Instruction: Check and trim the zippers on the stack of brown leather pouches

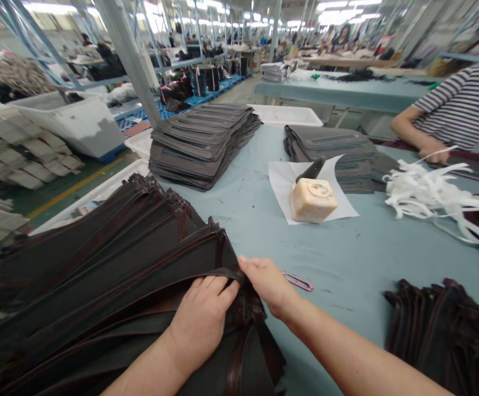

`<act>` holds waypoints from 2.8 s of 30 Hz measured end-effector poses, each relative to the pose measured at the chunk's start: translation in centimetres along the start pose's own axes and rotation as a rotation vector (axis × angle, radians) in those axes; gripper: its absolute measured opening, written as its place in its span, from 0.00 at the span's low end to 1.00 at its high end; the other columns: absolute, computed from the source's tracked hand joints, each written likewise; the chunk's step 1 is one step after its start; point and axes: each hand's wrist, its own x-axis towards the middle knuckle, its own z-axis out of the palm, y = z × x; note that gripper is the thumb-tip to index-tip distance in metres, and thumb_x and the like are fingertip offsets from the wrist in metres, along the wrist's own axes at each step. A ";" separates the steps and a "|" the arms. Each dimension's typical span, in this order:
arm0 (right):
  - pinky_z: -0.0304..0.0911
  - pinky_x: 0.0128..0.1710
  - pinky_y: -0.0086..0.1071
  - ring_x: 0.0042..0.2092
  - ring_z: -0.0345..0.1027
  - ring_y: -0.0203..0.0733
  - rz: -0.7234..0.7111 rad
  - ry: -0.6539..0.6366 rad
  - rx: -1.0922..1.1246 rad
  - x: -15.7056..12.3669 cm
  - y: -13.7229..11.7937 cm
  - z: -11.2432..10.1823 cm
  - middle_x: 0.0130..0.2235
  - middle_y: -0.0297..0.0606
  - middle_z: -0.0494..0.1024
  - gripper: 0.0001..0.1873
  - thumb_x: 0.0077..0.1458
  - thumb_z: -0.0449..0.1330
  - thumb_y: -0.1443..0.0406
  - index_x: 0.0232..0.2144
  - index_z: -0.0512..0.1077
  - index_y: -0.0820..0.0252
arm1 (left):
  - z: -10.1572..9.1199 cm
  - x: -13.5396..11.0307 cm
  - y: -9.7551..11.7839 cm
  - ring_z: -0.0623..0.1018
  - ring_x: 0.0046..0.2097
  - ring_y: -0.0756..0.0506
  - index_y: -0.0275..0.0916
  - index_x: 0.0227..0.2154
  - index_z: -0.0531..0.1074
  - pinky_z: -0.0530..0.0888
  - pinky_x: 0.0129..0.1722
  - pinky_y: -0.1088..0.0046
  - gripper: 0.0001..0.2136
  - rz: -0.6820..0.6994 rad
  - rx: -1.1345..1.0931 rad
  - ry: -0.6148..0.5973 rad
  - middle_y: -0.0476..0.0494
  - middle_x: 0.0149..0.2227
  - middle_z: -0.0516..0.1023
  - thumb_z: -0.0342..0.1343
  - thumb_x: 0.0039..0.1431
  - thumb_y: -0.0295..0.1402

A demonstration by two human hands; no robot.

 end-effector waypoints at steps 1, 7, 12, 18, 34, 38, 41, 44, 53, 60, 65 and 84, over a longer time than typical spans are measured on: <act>0.51 0.25 0.28 0.24 0.54 0.32 -0.011 -0.024 -0.007 0.0 -0.1 -0.2 0.18 0.32 0.65 0.23 0.44 0.54 0.49 0.17 0.66 0.65 | 0.0 0.0 0.1 0.62 0.53 0.44 0.43 0.52 0.58 0.60 0.52 0.64 0.19 0.011 0.004 -0.004 0.45 0.51 0.65 0.43 0.57 0.26; 0.48 0.23 0.27 0.22 0.50 0.30 0.080 -0.023 -0.046 0.0 0.1 -0.9 0.17 0.29 0.62 0.20 0.38 0.61 0.51 0.16 0.65 0.64 | 0.5 0.0 0.0 0.65 0.51 0.43 0.41 0.49 0.62 0.62 0.51 0.62 0.17 0.021 0.018 0.028 0.43 0.49 0.67 0.43 0.56 0.26; 0.50 0.23 0.25 0.23 0.53 0.29 0.016 -0.162 -0.030 -0.5 0.5 -1.6 0.20 0.29 0.65 0.16 0.37 0.63 0.56 0.20 0.66 0.65 | 0.4 0.0 0.1 0.70 0.43 0.44 0.39 0.44 0.66 0.67 0.45 0.65 0.15 0.031 -0.120 0.139 0.43 0.41 0.73 0.45 0.53 0.23; 0.48 0.20 0.25 0.20 0.52 0.29 0.049 -0.138 0.009 -0.9 0.7 -1.2 0.18 0.29 0.63 0.22 0.38 0.60 0.49 0.20 0.64 0.64 | -4.4 1.4 -1.9 0.72 0.36 0.49 0.40 0.34 0.70 0.69 0.39 0.73 0.07 -0.184 -0.300 0.512 0.47 0.32 0.74 0.48 0.55 0.28; 0.58 0.42 0.34 0.40 0.64 0.41 -0.216 -0.204 -0.409 1.6 -2.0 -0.9 0.37 0.37 0.73 0.12 0.43 0.52 0.69 0.32 0.71 0.59 | -3.8 3.3 -4.9 0.65 0.43 0.39 0.37 0.35 0.65 0.62 0.41 0.59 0.13 -0.459 0.305 0.094 0.40 0.37 0.66 0.56 0.47 0.37; 0.55 0.47 0.37 0.43 0.64 0.43 -0.367 -0.431 -0.080 0.7 -2.6 -1.5 0.34 0.38 0.74 0.09 0.47 0.55 0.64 0.22 0.74 0.58 | -3.7 3.4 -5.3 0.66 0.42 0.40 0.37 0.34 0.64 0.63 0.40 0.62 0.13 -0.455 0.265 0.117 0.41 0.36 0.67 0.55 0.48 0.38; 0.55 0.47 0.42 0.41 0.66 0.46 -0.355 -0.428 0.190 0.5 -2.7 -2.3 0.30 0.38 0.75 0.06 0.41 0.61 0.61 0.20 0.75 0.56 | -3.7 3.5 -5.5 0.68 0.39 0.43 0.38 0.32 0.64 0.64 0.38 0.66 0.08 -0.433 0.186 0.132 0.43 0.34 0.68 0.52 0.51 0.36; 0.54 0.49 0.44 0.40 0.67 0.48 -0.318 -0.339 0.373 0.8 -2.8 -2.5 0.28 0.37 0.75 0.06 0.36 0.63 0.58 0.19 0.76 0.53 | -3.7 3.4 -5.2 0.68 0.39 0.44 0.38 0.30 0.63 0.65 0.38 0.69 0.04 -0.394 0.186 0.178 0.44 0.34 0.68 0.50 0.53 0.33; 0.55 0.50 0.40 0.56 0.52 0.47 -0.539 -0.030 0.464 3.0 -5.7 -3.2 0.52 0.33 0.66 0.14 0.46 0.56 0.55 0.18 0.69 0.56 | -3.1 2.8 -5.0 0.74 0.36 0.45 0.41 0.35 0.63 0.67 0.34 0.71 0.05 -0.363 0.095 -0.057 0.47 0.31 0.74 0.45 0.56 0.33; 0.61 0.32 0.31 0.33 0.69 0.38 -0.147 0.110 0.472 5.2 -4.0 -5.6 0.30 0.35 0.74 0.10 0.43 0.61 0.61 0.31 0.69 0.57 | -3.3 4.2 -4.9 0.68 0.50 0.44 0.40 0.46 0.64 0.62 0.50 0.67 0.21 -0.322 -0.477 0.005 0.43 0.48 0.70 0.53 0.47 0.27; 0.58 0.31 0.29 0.28 0.64 0.34 -0.143 0.018 0.123 5.1 -1.3 -2.1 0.26 0.33 0.73 0.11 0.40 0.62 0.61 0.27 0.72 0.63 | -3.4 5.3 -3.7 0.75 0.38 0.47 0.35 0.44 0.67 0.69 0.41 0.69 0.16 -0.405 -1.341 -0.130 0.43 0.37 0.76 0.44 0.54 0.29; 0.48 0.19 0.24 0.20 0.52 0.29 -0.028 -0.011 -0.028 0.3 -2.0 0.2 0.17 0.28 0.62 0.14 0.39 0.61 0.58 0.18 0.64 0.63 | -1.3 3.2 -0.3 0.73 0.34 0.47 0.40 0.33 0.71 0.68 0.36 0.74 0.11 -0.426 -0.784 0.193 0.48 0.31 0.75 0.43 0.55 0.30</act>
